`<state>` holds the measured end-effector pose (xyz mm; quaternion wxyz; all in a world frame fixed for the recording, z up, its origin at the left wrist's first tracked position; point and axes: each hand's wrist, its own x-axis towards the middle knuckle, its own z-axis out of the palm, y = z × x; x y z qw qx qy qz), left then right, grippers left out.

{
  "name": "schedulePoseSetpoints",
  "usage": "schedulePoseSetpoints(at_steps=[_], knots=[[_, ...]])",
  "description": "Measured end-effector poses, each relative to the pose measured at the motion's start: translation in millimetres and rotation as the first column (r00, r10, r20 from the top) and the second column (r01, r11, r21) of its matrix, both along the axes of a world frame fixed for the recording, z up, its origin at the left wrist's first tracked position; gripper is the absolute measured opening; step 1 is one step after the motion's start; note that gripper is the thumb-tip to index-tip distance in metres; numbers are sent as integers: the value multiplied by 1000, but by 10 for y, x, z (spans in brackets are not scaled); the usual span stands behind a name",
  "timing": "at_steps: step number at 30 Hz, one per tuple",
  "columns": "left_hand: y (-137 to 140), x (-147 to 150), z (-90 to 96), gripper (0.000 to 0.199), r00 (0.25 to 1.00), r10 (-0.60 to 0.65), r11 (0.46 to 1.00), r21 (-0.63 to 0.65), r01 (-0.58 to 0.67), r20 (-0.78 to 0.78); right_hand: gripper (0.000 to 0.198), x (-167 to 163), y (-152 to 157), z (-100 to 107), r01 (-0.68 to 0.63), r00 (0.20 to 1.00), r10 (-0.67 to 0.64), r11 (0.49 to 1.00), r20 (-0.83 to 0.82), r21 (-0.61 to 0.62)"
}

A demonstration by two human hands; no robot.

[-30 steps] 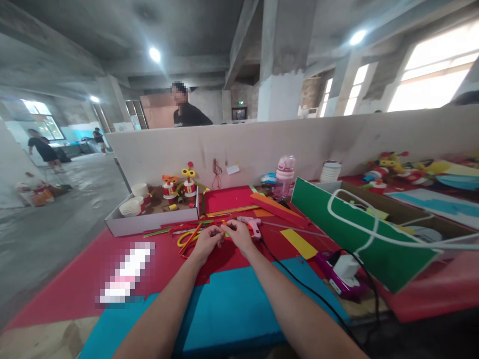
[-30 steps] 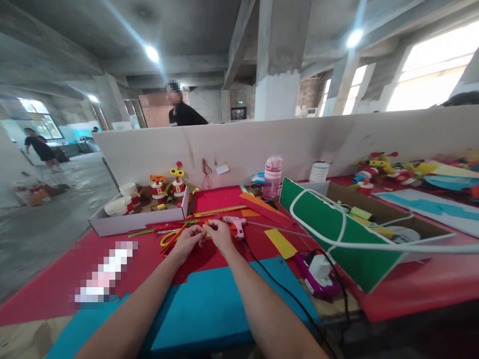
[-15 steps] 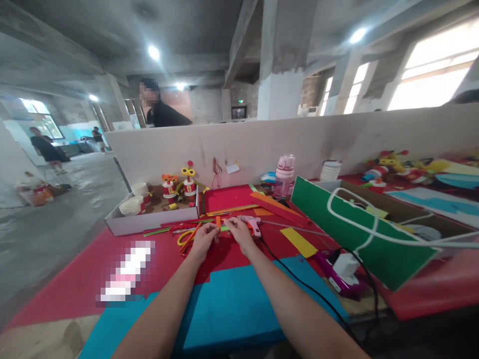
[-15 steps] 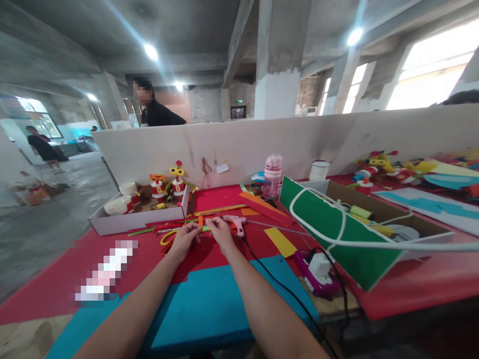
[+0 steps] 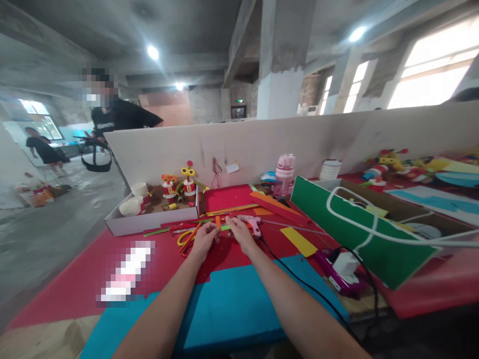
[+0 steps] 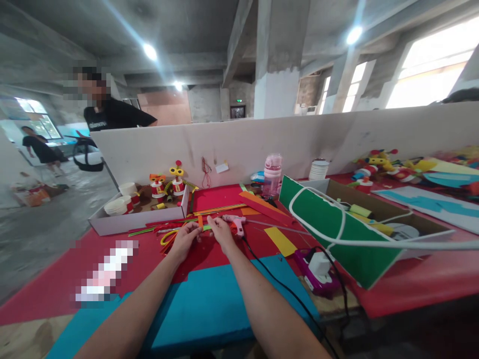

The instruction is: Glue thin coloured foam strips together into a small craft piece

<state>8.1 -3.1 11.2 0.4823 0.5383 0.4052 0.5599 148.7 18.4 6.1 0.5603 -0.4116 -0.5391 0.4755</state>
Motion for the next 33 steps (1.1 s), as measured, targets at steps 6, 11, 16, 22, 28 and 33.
schedulePoseSetpoints(at_steps=[6,11,16,22,28,33], knots=[[19,-10,-25,29,1000,-31,999,23,31,2,43,-23,-34,-4,-93,992,88,994,87,49],[-1,18,26,30,1000,28,1000,13,-28,12,43,24,35,-32,10,996,-20,994,89,108],[-13,11,55,30,998,44,999,9,-45,40,47,44,77,-47,169,984,-165,984,-72,60],[4,4,18,29,997,27,1000,4,-27,76,50,-28,-23,12,15,994,-22,998,-103,-69],[-3,18,26,29,998,-46,999,25,45,33,41,-50,-52,12,-99,995,99,994,6,35],[-9,18,56,30,999,2,1000,13,-2,40,40,10,5,8,-21,999,24,998,-41,57]])
